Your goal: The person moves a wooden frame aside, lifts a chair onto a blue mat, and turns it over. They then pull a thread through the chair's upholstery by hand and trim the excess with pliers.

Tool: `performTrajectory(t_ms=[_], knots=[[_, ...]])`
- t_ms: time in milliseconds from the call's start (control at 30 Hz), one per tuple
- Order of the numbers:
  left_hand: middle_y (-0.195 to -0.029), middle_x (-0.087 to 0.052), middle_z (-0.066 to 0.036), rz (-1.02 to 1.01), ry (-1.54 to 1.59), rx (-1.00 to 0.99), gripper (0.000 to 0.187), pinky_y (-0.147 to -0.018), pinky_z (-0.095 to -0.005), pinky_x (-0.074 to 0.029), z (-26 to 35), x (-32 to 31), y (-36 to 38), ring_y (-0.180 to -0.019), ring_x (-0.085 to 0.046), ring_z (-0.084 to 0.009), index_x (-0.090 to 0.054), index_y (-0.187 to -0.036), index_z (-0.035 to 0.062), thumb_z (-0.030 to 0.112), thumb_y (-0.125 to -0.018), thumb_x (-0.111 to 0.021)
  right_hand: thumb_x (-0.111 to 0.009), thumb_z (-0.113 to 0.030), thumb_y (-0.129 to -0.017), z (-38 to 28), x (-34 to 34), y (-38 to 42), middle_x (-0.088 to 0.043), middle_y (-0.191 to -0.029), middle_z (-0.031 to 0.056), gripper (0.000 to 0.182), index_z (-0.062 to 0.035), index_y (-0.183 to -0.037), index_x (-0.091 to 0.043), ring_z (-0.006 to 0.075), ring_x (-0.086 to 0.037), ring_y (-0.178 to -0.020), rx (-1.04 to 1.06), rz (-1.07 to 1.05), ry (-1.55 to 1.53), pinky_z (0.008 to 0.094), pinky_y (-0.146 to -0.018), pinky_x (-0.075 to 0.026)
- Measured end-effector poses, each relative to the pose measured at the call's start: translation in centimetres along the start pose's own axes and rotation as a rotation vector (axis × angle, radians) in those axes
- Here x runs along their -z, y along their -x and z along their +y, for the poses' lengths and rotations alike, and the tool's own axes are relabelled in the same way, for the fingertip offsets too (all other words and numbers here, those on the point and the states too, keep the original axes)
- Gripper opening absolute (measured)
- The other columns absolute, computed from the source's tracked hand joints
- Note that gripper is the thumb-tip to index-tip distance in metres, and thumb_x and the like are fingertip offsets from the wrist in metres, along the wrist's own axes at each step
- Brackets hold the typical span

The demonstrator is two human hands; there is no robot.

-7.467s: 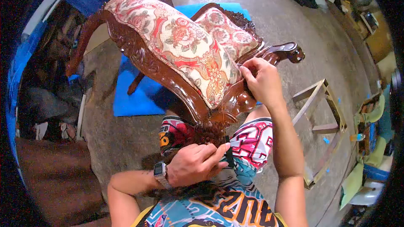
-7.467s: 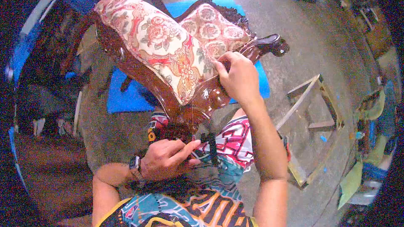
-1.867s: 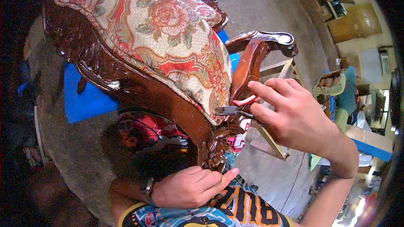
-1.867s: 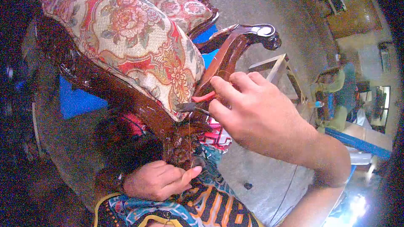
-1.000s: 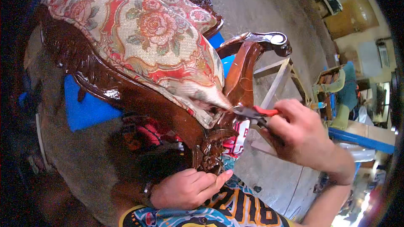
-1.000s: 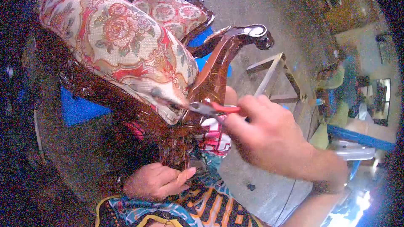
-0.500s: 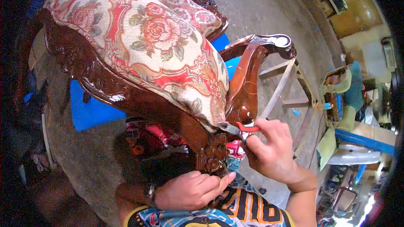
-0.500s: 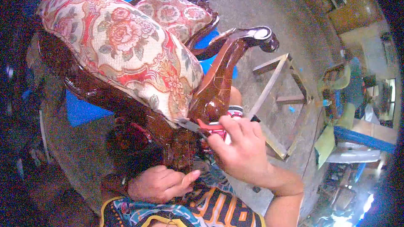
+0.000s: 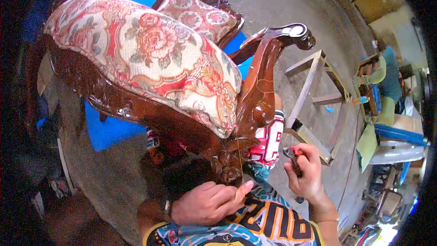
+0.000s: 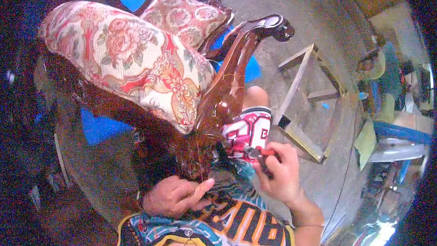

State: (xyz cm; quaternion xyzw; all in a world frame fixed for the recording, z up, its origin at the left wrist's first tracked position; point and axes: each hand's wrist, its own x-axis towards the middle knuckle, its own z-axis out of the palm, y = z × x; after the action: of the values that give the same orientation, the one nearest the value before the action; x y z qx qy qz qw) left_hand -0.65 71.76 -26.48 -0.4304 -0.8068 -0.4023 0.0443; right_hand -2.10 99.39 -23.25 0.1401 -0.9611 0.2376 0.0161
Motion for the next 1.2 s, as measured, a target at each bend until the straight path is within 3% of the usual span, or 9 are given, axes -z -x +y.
performTrajectory(t_ms=[233,367,400,567,600,933,1033,1167,1200], knots=[[-0.074,-0.044,0.000,-0.024,-0.011,0.042,0.059,-0.055,-0.0263,-0.038,0.7,0.2,-0.2,-0.065,-0.049,-0.0118,-0.052,-0.130,-0.0070,0.021,-0.082,-0.069,-0.070,-0.006,-0.080,-0.1,0.9,-4.2,-0.057,-0.122,0.0148,0.018,-0.0015,-0.095,-0.062,0.0333,-0.055,-0.111,0.076,-0.014,-0.202,0.0420,-0.094,-0.043],[-0.078,-0.047,-0.002,-0.069,-0.078,0.041,0.060,-0.057,-0.0266,-0.040,0.9,0.7,-0.6,-0.065,-0.050,-0.0135,-0.049,-0.131,-0.0086,0.023,-0.083,-0.068,-0.070,-0.007,-0.079,-2.5,1.4,-8.1,-0.058,-0.122,0.0135,0.018,-0.0037,-0.095,-0.062,0.0326,-0.056,-0.105,0.245,-0.102,-0.295,0.0444,-0.094,-0.042],[-0.080,-0.049,-0.003,-0.075,-0.082,0.048,0.059,-0.057,-0.0268,-0.040,1.0,0.8,-0.7,-0.065,-0.050,-0.0137,-0.050,-0.131,-0.0074,0.022,-0.083,-0.068,-0.069,-0.009,-0.077,-3.2,1.6,-9.4,-0.059,-0.119,0.0124,0.020,-0.0052,-0.095,-0.062,0.0311,-0.057,-0.103,0.440,-0.069,-0.071,0.0444,-0.091,-0.043],[-0.091,-0.055,-0.004,0.006,-0.129,0.023,0.050,-0.057,-0.0264,-0.041,1.2,0.5,-0.4,-0.065,-0.050,-0.0136,-0.058,-0.128,0.0045,0.022,-0.082,-0.067,-0.072,-0.012,-0.076,-3.6,0.6,-10.9,-0.059,-0.120,0.0120,0.024,-0.0042,-0.096,-0.061,0.0331,-0.055,-0.108,0.509,-0.091,0.100,0.0428,-0.090,-0.043],[-0.094,-0.056,-0.003,-0.044,-0.292,0.046,0.045,-0.057,-0.0257,-0.040,2.2,1.1,-0.6,-0.066,-0.050,-0.0127,-0.062,-0.125,0.0156,0.023,-0.081,-0.067,-0.072,-0.012,-0.076,-3.3,0.2,-10.8,-0.059,-0.119,0.0120,0.023,-0.0042,-0.095,-0.061,0.0336,-0.055,-0.107,0.517,-0.067,0.075,0.0428,-0.090,-0.043],[-0.121,-0.061,0.000,-0.019,-0.315,0.031,0.042,-0.075,-0.0348,-0.041,2.5,2.6,0.3,-0.082,-0.057,-0.0195,-0.072,-0.100,0.0204,0.056,-0.077,-0.069,-0.073,-0.010,-0.070,-1.9,-2.6,-10.5,-0.058,-0.118,0.0114,0.025,-0.0048,-0.092,-0.060,0.0332,-0.052,-0.109,0.523,0.148,-0.062,0.0441,-0.090,-0.044],[-0.118,-0.062,0.000,0.035,-0.421,-0.055,0.041,-0.072,-0.0370,-0.042,1.7,6.2,1.6,-0.087,-0.058,-0.0198,-0.071,-0.093,0.0192,0.057,-0.077,-0.068,-0.073,-0.009,-0.071,-1.5,-2.8,-10.8,-0.057,-0.117,0.0138,0.024,-0.0035,-0.091,-0.060,0.0344,-0.053,-0.108,0.523,0.135,-0.111,0.0440,-0.091,-0.045],[-0.106,-0.062,-0.002,0.581,-0.596,-0.076,0.036,-0.071,-0.0390,-0.044,-3.0,9.6,3.3,-0.090,-0.057,-0.0243,-0.064,-0.083,0.0137,0.046,-0.072,-0.078,-0.072,-0.007,-0.076,-1.6,-3.7,-11.8,-0.058,-0.114,0.0162,0.020,-0.0012,-0.090,-0.059,0.0349,-0.055,-0.104,0.480,0.153,-0.229,0.0420,-0.089,-0.047],[-0.106,-0.061,-0.003,0.545,-0.650,-0.010,0.036,-0.073,-0.0397,-0.045,-3.9,10.3,2.3,-0.091,-0.056,-0.0254,-0.066,-0.089,0.0135,0.041,-0.070,-0.080,-0.072,-0.006,-0.076,-1.6,-4.0,-11.9,-0.058,-0.114,0.0163,0.020,-0.0008,-0.090,-0.059,0.0346,-0.055,-0.103,0.456,0.164,-0.255,0.0416,-0.089,-0.047]])
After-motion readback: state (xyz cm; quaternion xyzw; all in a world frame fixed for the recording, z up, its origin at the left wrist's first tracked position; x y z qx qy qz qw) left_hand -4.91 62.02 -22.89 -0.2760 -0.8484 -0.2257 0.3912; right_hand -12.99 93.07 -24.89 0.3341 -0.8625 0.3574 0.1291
